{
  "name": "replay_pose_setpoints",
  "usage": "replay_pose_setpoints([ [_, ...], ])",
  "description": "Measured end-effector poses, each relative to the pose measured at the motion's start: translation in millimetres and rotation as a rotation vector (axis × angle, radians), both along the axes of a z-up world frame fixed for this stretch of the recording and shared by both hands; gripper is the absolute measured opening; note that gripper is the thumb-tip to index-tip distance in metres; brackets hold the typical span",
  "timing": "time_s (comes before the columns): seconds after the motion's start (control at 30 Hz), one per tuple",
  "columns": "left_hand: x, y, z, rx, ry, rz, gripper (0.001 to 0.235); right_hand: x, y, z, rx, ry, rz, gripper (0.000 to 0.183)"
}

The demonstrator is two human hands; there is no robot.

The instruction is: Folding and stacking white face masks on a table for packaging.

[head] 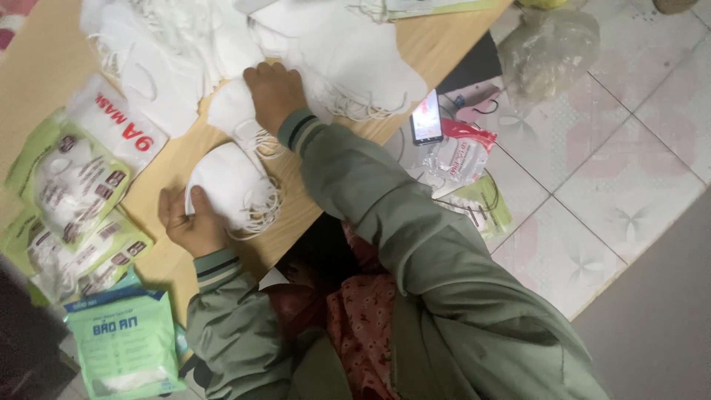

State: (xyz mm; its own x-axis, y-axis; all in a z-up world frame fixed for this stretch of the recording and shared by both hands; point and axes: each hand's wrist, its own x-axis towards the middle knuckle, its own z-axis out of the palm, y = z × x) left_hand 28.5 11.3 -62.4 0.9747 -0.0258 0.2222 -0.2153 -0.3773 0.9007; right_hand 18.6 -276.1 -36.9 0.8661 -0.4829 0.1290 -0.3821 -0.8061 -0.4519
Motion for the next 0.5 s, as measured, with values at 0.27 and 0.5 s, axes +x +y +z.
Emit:
replay_pose_setpoints([
  [0.27, -11, -10, 33, -0.234, 0.115, 0.037, 0.02, -5, -12, 2, 0.464, -0.75, 0.243, 0.015],
  [0.5, -6, -4, 28, -0.303, 0.258, -0.122, 0.036, -28, -3, 44, 1.075, -0.185, 0.189, 0.019],
])
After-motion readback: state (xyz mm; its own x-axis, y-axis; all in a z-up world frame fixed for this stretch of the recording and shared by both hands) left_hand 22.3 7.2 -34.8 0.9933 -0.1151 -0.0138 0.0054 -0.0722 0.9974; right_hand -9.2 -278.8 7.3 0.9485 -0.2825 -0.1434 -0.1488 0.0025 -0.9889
